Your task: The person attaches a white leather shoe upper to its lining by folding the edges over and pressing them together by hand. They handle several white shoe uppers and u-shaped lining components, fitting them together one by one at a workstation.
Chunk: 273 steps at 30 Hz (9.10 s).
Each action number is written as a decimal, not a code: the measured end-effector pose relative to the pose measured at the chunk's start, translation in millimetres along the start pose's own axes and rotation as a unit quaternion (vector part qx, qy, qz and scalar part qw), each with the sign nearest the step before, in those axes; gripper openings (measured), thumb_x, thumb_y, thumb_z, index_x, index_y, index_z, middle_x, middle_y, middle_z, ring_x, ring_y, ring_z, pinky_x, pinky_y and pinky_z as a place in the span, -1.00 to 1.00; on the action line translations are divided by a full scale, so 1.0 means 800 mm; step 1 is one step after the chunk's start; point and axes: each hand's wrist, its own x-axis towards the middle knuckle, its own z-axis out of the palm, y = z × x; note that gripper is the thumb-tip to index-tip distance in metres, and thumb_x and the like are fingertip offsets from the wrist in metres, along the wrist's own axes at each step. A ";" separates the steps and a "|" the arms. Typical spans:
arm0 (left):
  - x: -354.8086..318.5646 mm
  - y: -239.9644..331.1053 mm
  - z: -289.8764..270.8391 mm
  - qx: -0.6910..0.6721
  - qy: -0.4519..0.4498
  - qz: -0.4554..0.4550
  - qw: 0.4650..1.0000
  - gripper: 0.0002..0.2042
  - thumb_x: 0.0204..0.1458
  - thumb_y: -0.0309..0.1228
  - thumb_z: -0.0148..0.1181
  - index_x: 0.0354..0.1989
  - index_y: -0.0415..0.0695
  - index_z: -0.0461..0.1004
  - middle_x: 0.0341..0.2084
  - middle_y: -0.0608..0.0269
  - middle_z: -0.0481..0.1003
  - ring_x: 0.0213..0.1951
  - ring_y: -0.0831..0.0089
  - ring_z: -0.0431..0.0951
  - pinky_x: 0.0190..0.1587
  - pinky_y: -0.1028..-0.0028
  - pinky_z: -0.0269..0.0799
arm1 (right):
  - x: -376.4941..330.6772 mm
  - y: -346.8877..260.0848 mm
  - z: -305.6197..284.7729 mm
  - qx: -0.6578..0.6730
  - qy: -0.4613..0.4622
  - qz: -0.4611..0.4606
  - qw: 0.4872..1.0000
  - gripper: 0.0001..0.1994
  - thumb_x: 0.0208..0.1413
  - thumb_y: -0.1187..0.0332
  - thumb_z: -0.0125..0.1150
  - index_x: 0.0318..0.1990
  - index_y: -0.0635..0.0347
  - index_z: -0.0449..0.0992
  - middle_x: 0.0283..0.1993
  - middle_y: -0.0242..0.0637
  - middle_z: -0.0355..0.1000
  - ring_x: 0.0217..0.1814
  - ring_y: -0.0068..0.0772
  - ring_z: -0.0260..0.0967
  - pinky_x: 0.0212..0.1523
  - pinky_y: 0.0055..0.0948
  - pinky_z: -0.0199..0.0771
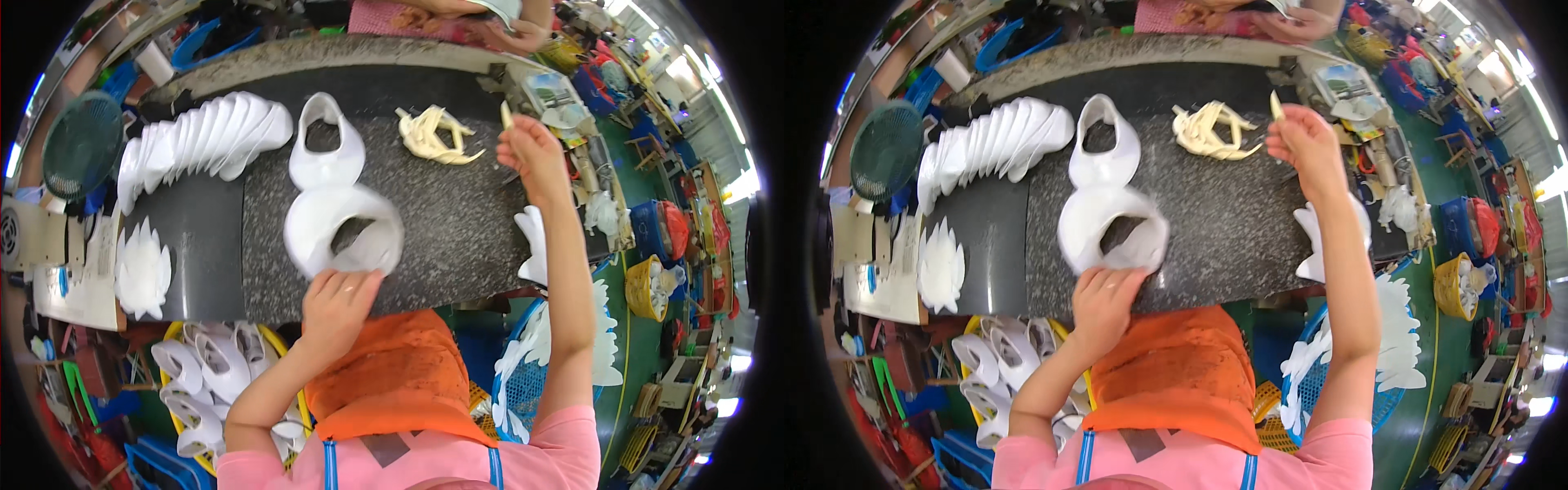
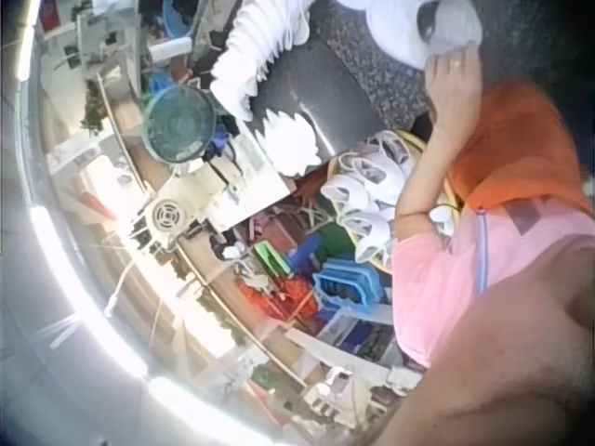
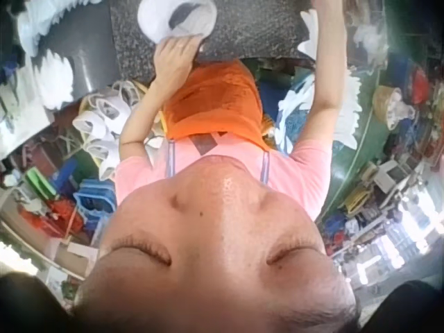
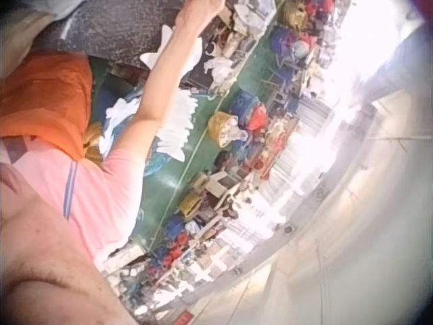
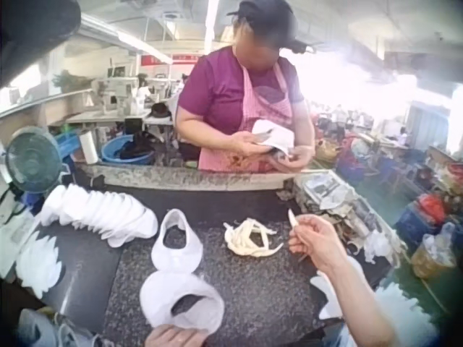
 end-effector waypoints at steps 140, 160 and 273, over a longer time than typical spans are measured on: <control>0.029 0.055 0.036 0.149 -0.226 0.015 0.962 -0.69 -0.15 -0.45 0.13 -0.20 -0.35 0.43 -0.31 -0.08 0.52 -0.22 0.13 0.52 -0.07 0.33 0.45 | -0.154 0.044 0.120 -0.508 -0.313 -0.326 0.733 -0.84 -0.14 0.47 0.14 -0.33 0.24 0.51 -0.35 -0.22 0.44 -0.24 -0.15 0.45 -0.23 -0.23 0.48; 0.019 0.023 -0.005 0.057 -0.201 0.106 0.972 -0.74 -0.16 -0.44 0.13 -0.28 -0.32 0.54 -0.18 0.03 0.52 -0.04 0.23 0.51 -0.03 0.32 0.47 | -0.171 0.060 0.108 -0.549 -0.347 -0.316 0.691 -0.71 -0.13 0.46 0.14 -0.18 0.33 0.55 -0.14 -0.20 0.50 -0.15 -0.26 0.49 -0.15 -0.32 0.51; 0.065 -0.090 -0.098 0.243 -0.093 0.462 0.848 -0.66 -0.09 -0.39 0.15 -0.09 -0.23 0.50 -0.03 0.24 0.50 0.10 0.39 0.45 0.24 0.38 0.29 | -0.172 0.062 0.152 -0.481 -0.300 -0.247 0.786 -0.80 0.00 0.39 0.19 -0.24 0.29 0.44 -0.28 -0.08 0.36 -0.15 -0.02 0.36 -0.14 -0.17 0.41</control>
